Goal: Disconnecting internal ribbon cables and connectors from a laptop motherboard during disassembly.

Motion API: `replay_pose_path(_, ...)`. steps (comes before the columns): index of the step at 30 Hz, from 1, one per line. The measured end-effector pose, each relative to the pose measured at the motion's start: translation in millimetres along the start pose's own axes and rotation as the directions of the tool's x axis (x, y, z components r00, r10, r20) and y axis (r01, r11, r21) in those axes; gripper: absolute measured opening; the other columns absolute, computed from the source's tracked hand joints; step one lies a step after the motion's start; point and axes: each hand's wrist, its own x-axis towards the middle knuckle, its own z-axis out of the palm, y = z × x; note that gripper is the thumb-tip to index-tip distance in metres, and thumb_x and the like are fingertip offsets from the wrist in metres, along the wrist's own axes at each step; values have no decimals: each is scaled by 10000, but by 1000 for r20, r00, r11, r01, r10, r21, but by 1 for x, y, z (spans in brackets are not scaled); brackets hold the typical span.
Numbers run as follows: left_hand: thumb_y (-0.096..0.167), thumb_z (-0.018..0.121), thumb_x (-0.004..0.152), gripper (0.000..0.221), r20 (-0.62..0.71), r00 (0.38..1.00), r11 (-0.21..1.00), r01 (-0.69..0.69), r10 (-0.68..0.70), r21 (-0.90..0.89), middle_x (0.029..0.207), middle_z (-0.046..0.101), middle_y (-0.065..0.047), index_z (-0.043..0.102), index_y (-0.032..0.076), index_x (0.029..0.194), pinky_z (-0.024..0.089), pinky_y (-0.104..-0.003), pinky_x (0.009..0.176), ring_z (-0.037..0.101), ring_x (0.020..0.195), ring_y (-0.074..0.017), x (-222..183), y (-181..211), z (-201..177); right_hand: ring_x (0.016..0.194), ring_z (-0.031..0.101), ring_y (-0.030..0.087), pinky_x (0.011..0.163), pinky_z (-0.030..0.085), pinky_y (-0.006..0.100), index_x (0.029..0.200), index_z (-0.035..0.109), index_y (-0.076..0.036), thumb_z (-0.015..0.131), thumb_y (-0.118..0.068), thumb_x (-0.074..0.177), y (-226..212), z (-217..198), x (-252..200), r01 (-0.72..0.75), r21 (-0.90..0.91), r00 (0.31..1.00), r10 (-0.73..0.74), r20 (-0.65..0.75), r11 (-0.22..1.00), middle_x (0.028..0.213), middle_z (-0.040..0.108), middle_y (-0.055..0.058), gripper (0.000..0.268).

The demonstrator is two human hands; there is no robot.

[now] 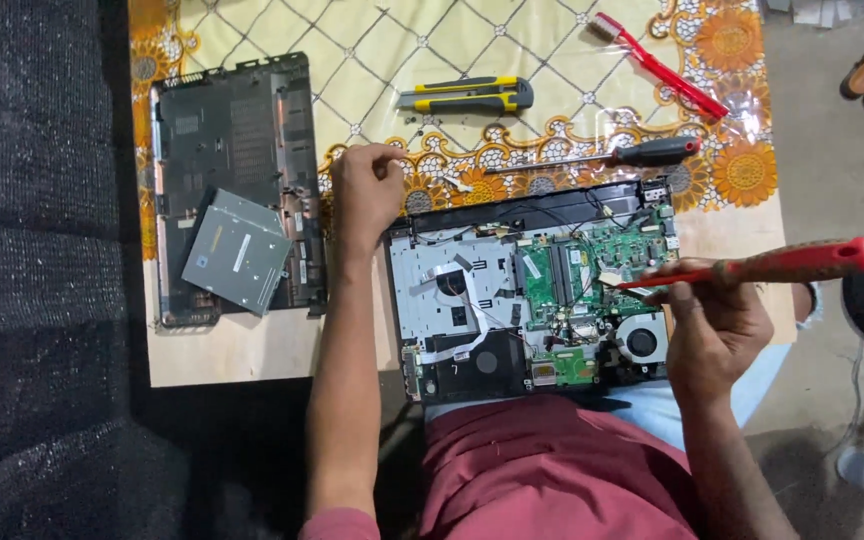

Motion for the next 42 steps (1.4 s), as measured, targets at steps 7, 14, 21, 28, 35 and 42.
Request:
replay_pose_path(7, -26, 649, 707, 106, 98, 992, 997, 77, -79, 31, 653, 648, -99, 691, 36, 783, 488, -286, 579, 626, 604, -151, 9, -5, -9, 973, 676, 259, 726, 614, 347, 1054, 596, 33, 609, 42, 910, -2, 34, -6, 105, -30, 994, -105, -1, 994, 1034, 638, 172, 144)
replay_pose_path(14, 56, 648, 736, 148, 260, 962, 969, 16, -82, 246, 723, 700, -144, 762, 101, 819, 551, -386, 613, 699, 689, -306, 28, -20, 1, 880, 673, 283, 660, 602, 356, 996, 588, 100, 612, 78, 879, -2, 31, -13, 94, -2, 994, -94, 49, 996, 938, 608, 222, 122)
replay_pose_path(21, -12, 634, 745, 220, 233, 972, 981, -44, -1, 190, 757, 701, -175, 778, 85, 880, 549, -381, 617, 686, 702, -369, 30, -10, 7, 850, 652, 269, 646, 581, 340, 996, 583, 122, 607, 104, 878, -3, 27, -12, 110, -18, 993, -109, 51, 994, 918, 595, 233, 121)
replay_pose_path(28, -60, 593, 795, 236, 185, 982, 970, -71, 27, 233, 795, 696, -229, 747, -4, 965, 549, -393, 654, 691, 723, -357, 15, 30, -8, 861, 654, 270, 649, 580, 341, 994, 595, 117, 609, 91, 876, -5, 31, -7, 118, 6, 992, -118, 33, 993, 929, 604, 231, 122)
replay_pose_path(35, 11, 650, 874, 141, 398, 876, 951, -308, 274, 24, 898, 662, -149, 733, 53, 981, 534, -392, 818, 656, 887, -304, -21, 75, 14, 669, 620, 227, 574, 523, 332, 1019, 539, 88, 570, -55, 920, 16, 20, -9, 15, 83, 999, -19, 46, 996, 719, 555, 159, 176)
replay_pose_path(42, 153, 677, 887, 151, 629, 671, 796, -591, 392, 134, 970, 685, -81, 753, 120, 1013, 507, -396, 793, 634, 988, -255, -38, 67, 44, 473, 603, 172, 493, 479, 289, 934, 587, 63, 557, -55, 887, 46, 15, -10, -74, 20, 994, 73, 79, 997, 493, 490, 68, 131)
